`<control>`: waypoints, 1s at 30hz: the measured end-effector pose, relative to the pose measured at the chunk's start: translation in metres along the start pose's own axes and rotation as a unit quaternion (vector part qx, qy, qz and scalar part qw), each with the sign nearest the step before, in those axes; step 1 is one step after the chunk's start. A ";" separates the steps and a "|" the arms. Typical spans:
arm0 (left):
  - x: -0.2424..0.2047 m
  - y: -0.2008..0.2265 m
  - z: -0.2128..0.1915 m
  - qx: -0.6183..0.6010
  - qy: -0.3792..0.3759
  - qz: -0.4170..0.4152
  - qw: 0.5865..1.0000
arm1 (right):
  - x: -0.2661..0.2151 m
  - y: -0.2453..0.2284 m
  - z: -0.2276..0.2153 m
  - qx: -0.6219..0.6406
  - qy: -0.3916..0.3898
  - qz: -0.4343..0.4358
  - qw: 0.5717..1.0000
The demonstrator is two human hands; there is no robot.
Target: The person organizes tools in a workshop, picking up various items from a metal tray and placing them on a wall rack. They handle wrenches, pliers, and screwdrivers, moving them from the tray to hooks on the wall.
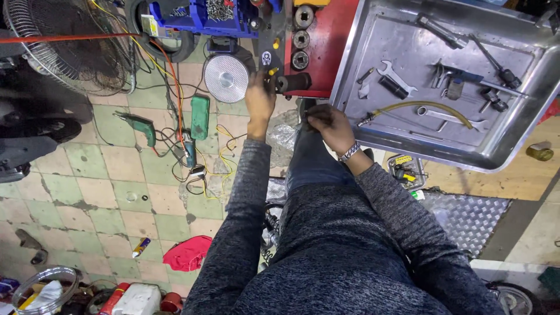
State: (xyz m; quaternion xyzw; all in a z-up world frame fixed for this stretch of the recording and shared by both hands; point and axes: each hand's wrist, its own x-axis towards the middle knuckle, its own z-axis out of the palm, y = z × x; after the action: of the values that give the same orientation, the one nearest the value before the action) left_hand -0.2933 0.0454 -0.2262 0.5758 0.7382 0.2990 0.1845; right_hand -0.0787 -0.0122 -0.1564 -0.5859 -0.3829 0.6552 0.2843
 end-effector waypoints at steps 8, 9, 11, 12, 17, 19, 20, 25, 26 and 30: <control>-0.040 0.003 0.041 -0.072 -0.062 -0.218 0.971 | -0.015 0.013 -0.026 0.005 0.001 -0.002 1.000; -0.039 0.004 0.049 -0.068 0.001 -0.164 0.984 | -0.016 0.016 -0.028 0.001 -0.003 0.002 1.000; -0.042 0.006 0.058 -0.064 0.064 -0.105 0.990 | -0.020 0.022 -0.031 -0.002 -0.006 0.005 1.000; -0.045 0.008 0.059 -0.036 0.068 -0.078 0.994 | -0.023 0.024 -0.032 0.005 -0.007 0.003 1.000; -0.056 0.035 0.064 0.036 0.047 -0.040 0.997 | -0.031 0.013 -0.050 0.011 -0.007 -0.016 1.000; -0.052 0.042 0.065 0.091 0.033 -0.051 0.994 | -0.035 0.004 -0.057 -0.014 -0.009 -0.038 0.999; -0.051 0.044 0.061 0.092 0.033 -0.050 0.994 | -0.037 0.007 -0.059 -0.013 -0.008 -0.038 0.999; -0.033 0.029 0.053 0.012 0.062 -0.079 0.995 | -0.040 0.003 -0.066 0.000 0.002 -0.021 1.000; -0.020 0.019 0.058 0.010 0.060 -0.077 0.995 | -0.037 0.007 -0.068 0.000 0.006 -0.021 1.000; 0.021 -0.011 0.066 0.077 -0.007 -0.145 0.986 | -0.035 0.011 -0.069 0.005 0.000 -0.018 1.000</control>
State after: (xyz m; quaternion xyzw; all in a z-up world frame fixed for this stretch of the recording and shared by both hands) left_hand -0.2664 0.0792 -0.2815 0.4773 0.8334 0.2072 0.1861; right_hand -0.0043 -0.0347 -0.1478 -0.5771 -0.3902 0.6521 0.2991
